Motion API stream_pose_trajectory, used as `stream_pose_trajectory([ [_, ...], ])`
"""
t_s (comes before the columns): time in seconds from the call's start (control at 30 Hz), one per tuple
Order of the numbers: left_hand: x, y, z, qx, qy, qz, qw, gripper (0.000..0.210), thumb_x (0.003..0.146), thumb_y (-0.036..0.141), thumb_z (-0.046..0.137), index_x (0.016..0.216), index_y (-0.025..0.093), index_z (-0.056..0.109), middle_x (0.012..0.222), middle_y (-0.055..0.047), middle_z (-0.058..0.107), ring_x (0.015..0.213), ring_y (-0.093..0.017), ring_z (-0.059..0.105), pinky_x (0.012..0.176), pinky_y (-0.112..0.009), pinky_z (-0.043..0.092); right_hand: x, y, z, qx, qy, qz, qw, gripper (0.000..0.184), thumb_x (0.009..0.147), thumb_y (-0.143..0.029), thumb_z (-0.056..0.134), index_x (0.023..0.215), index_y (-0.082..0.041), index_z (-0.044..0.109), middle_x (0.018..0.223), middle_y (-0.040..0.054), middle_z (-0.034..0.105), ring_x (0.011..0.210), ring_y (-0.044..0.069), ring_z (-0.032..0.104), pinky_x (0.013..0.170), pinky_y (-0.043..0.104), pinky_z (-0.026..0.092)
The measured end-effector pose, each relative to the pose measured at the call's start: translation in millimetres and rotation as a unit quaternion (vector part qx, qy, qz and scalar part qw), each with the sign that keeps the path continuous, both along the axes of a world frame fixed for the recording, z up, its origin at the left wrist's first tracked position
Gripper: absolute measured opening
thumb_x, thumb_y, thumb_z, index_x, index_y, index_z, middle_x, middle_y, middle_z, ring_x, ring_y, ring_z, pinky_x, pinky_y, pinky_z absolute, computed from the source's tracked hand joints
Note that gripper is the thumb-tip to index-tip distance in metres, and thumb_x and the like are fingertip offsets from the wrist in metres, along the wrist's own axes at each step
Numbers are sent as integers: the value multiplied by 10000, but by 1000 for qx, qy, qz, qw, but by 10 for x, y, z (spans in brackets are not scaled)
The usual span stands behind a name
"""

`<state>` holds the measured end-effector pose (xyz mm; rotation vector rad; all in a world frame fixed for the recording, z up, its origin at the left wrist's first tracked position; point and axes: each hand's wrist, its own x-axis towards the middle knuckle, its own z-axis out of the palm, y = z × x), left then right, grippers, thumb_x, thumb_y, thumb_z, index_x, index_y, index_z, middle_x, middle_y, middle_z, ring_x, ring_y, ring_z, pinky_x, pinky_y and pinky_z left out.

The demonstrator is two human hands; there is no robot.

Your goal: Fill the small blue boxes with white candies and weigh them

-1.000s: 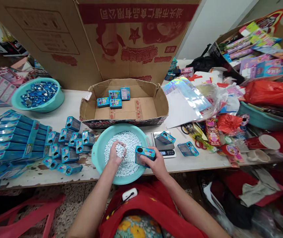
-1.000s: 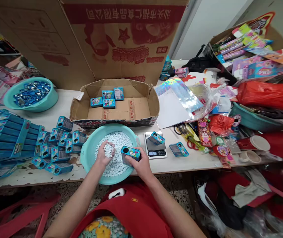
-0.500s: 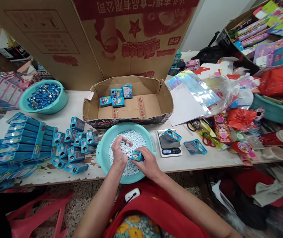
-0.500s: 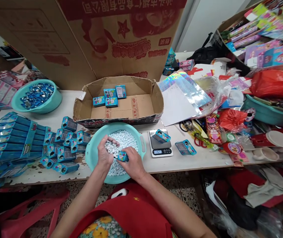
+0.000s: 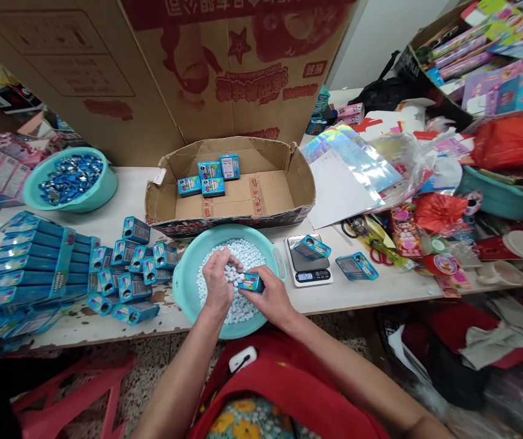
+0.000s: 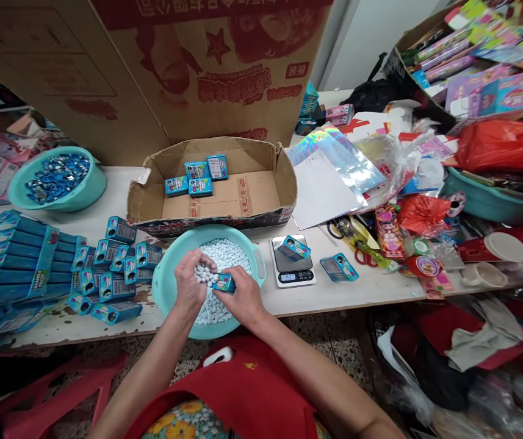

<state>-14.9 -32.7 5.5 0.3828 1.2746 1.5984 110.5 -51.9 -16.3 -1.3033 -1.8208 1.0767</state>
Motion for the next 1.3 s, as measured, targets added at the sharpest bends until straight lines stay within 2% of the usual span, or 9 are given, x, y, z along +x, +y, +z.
stream_pose_trajectory([
  [0.27, 1, 1, 108, 8, 38, -7, 999, 254, 791, 388, 591, 693, 170, 506, 536, 26, 498, 537, -115, 537, 588, -233, 458, 4, 27, 95, -11, 20, -13, 1000, 288, 707, -269, 714, 954, -208, 578, 914, 32, 595, 887, 212, 574, 776, 317, 444],
  [0.63, 34, 26, 147, 18, 40, -1, 999, 197, 802, 358, 567, 746, 173, 533, 624, 17, 531, 543, -107, 534, 548, -218, 440, -11, 24, 112, -26, 38, -17, 999, 276, 696, -256, 714, 935, -211, 583, 899, 25, 587, 866, 204, 568, 760, 308, 443],
  [0.87, -9, 28, 216, 17, 22, -22, 999, 174, 802, 340, 569, 748, 177, 539, 638, 10, 532, 568, -110, 532, 564, -223, 443, 14, 62, 217, -21, 60, -15, 998, 282, 703, -247, 726, 945, -210, 585, 902, 29, 587, 866, 202, 566, 768, 307, 441],
  [1.17, 119, 31, 184, 27, 50, -56, 997, 197, 802, 358, 564, 724, 180, 532, 567, 17, 517, 471, -95, 478, 481, -205, 379, -30, 103, 73, -43, 53, -29, 997, 287, 683, -250, 734, 929, -210, 592, 893, 23, 592, 853, 201, 568, 756, 315, 445],
  [1.23, 43, 37, 173, 41, 50, -45, 997, 189, 806, 369, 549, 752, 189, 532, 546, 23, 503, 458, -105, 469, 481, -218, 383, 9, 112, 96, -50, 67, -36, 996, 303, 675, -269, 752, 928, -211, 594, 887, 22, 594, 852, 204, 574, 763, 320, 450],
  [1.3, -126, 34, 77, 27, 92, -19, 995, 204, 818, 397, 518, 787, 196, 533, 571, 15, 510, 500, -126, 491, 526, -244, 417, 99, 108, 144, -51, 92, -42, 994, 321, 681, -290, 761, 948, -216, 599, 936, 33, 598, 903, 213, 575, 809, 334, 453],
])
